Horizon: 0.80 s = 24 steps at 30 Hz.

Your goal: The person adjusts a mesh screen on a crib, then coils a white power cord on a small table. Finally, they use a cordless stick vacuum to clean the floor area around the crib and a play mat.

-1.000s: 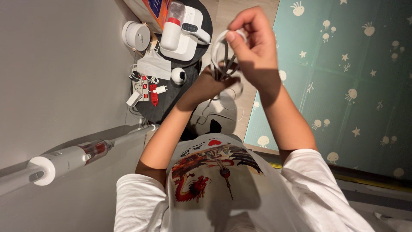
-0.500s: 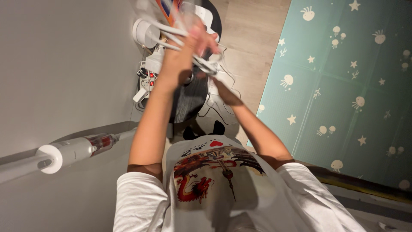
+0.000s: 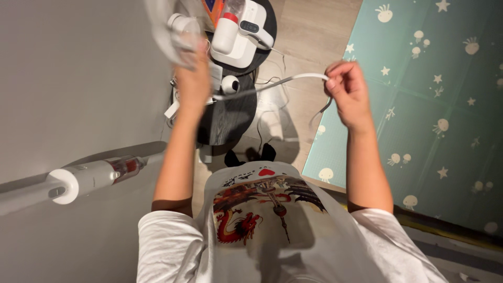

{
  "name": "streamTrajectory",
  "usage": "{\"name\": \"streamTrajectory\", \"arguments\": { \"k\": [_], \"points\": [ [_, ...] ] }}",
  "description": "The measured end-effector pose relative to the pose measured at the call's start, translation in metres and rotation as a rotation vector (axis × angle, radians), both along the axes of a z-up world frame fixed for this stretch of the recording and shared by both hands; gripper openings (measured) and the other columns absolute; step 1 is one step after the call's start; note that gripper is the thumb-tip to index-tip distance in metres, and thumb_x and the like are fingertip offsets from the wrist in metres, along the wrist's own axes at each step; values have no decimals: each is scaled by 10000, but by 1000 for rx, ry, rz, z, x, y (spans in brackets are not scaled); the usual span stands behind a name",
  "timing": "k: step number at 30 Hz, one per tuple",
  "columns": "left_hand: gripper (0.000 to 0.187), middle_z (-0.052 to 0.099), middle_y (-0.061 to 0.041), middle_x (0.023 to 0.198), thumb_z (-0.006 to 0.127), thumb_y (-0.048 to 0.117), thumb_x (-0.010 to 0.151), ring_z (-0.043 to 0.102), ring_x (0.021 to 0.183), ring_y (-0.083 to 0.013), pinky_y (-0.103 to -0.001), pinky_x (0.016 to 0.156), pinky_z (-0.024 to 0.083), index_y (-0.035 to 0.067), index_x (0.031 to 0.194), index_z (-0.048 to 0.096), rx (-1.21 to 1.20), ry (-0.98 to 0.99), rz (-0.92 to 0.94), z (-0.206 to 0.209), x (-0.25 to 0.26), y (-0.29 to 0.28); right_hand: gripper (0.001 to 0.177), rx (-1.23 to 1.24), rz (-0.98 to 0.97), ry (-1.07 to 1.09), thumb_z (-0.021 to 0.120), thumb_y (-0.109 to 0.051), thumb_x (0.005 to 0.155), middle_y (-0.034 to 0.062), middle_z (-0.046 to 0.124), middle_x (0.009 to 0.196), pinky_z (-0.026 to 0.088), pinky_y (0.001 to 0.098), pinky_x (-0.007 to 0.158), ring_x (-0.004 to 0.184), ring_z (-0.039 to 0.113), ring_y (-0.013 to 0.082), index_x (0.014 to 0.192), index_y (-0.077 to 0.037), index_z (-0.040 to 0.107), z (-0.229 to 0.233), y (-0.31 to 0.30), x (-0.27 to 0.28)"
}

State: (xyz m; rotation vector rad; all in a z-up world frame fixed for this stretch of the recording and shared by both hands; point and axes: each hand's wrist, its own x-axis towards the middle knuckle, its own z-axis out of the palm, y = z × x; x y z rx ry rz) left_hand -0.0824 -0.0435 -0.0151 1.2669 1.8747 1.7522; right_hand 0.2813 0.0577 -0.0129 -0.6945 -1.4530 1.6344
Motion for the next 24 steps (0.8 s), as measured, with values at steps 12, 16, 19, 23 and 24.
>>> {"name": "streamTrajectory", "arguments": {
  "k": [12,16,19,23,24],
  "points": [
    [254,753,3,954,708,297,958,718,923,-115,-306,818,591,84,1097,716,-263,-337,-726,62,124,25,61,274,111,167,609,13,1092,54,527,1122,488,244,905,935,532,124,1107,-14,556,134,-15,-97],
    [325,694,-11,869,628,357,1052,623,828,-107,-295,754,536,88,923,757,-301,-287,-687,76,115,19,238,620,-273,67,566,-252,1086,75,542,1169,494,285,906,1009,569,156,1147,-22,578,96,5,-76],
    [448,627,-22,773,567,424,1074,574,715,-98,-279,673,497,82,863,764,-408,-257,-660,90,102,16,491,412,-334,162,464,-505,1081,91,571,1187,489,322,935,1043,577,180,1245,-47,536,10,38,-77],
    [358,664,-7,753,563,435,1008,606,622,-85,-267,570,518,83,1018,627,-339,-482,-462,108,89,14,739,186,134,-100,406,-635,998,98,577,1399,440,363,1055,1285,538,204,1453,-58,483,-116,18,-92],
    [341,680,-2,768,557,420,1000,611,612,-87,-262,562,528,88,1079,555,-253,-535,-403,111,86,14,679,167,225,-205,480,-565,972,108,580,1370,458,386,1033,1277,541,224,1419,-53,495,-142,-2,-101]
  ]
}}
